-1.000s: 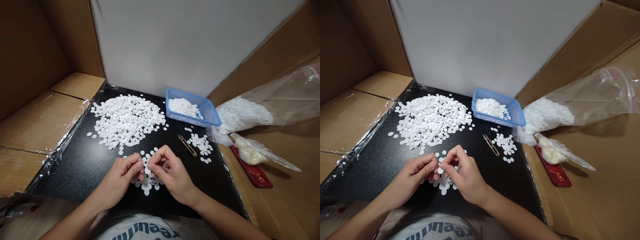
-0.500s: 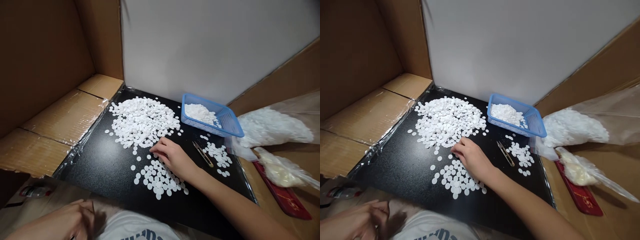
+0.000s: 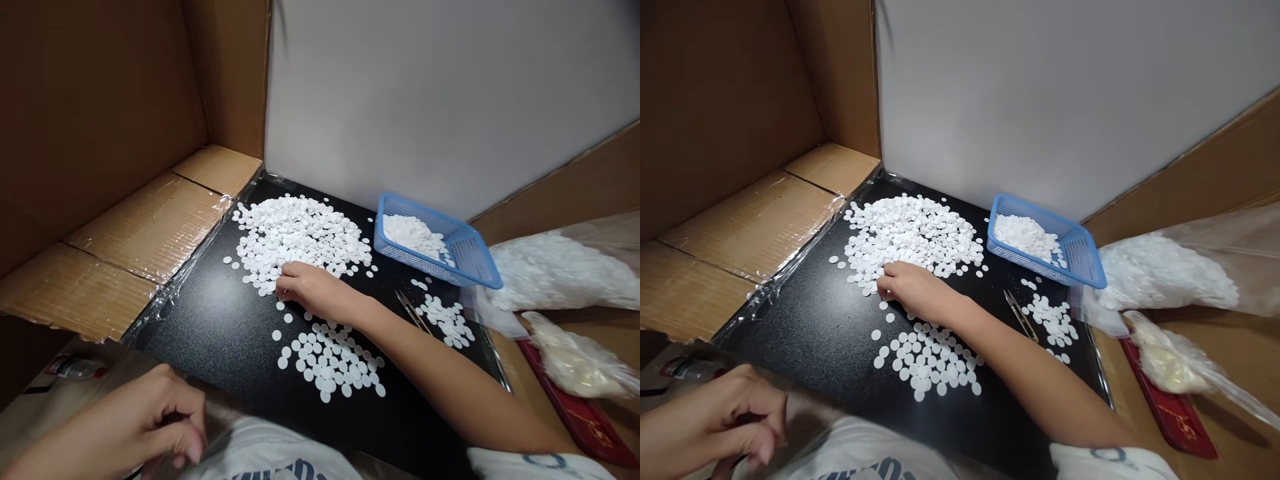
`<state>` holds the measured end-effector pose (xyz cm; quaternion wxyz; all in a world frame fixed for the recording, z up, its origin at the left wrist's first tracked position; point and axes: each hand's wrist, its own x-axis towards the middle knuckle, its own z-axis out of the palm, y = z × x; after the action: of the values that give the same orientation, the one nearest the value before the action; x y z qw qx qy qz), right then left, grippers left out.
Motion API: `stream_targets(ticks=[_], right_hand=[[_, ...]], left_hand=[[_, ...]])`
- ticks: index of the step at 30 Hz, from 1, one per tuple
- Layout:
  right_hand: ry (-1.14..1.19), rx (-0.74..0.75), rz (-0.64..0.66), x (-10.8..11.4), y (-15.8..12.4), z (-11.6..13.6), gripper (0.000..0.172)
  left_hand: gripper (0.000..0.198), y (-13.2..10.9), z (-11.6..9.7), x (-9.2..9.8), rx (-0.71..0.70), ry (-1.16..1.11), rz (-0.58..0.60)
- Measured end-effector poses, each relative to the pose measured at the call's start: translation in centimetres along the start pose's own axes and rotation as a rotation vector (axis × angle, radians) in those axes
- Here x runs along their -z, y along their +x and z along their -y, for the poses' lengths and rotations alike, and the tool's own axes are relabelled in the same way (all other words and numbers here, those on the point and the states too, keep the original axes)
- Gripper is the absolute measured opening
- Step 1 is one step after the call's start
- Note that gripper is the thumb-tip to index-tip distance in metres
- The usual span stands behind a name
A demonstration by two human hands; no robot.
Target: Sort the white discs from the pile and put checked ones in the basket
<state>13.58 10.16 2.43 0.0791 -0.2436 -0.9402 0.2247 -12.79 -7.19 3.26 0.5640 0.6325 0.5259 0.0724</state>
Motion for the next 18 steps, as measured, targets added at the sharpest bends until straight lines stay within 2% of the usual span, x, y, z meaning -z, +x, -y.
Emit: stream_targets(ticks=[1, 3, 7, 9, 12, 14, 18], right_hand=[[-0.007, 0.024, 0.018, 0.3, 0.1, 0.0, 0.016], [-0.017, 0.05, 0.035, 0.9, 0.1, 0.0, 0.017], [-0.074, 0.056, -0.069, 1.0, -2.1, -0.5, 0.014], [-0.078, 0.022, -0.12, 0.8, -3.9, -1.0, 0.013], [-0.024, -0.067, -0.13, 0.5, -6.4, -1.7, 0.014], [0.046, -0.132, -0.12, 0.4, -7.3, -1.8, 0.013], [0.137, -0.191, -0.184, 0.3, -7.1, -1.6, 0.012]], left_hand=[[0.028, 0.5, -0.9, 0.2, 0.007, 0.052, 0.08], [0.026, 1.4, -2.7, 0.5, -0.063, 0.103, 0.105], [0.023, 2.9, -4.7, 0.1, -0.363, 0.014, 0.123], [0.026, 3.9, -4.4, -0.5, -0.453, 0.073, 0.03], [0.041, 6.2, -2.6, -1.7, -0.509, 0.333, -0.282], [0.049, 8.2, -1.4, -2.6, -0.545, 0.517, -0.427], [0.056, 11.0, -0.5, -4.3, -0.569, 0.744, -0.477]])
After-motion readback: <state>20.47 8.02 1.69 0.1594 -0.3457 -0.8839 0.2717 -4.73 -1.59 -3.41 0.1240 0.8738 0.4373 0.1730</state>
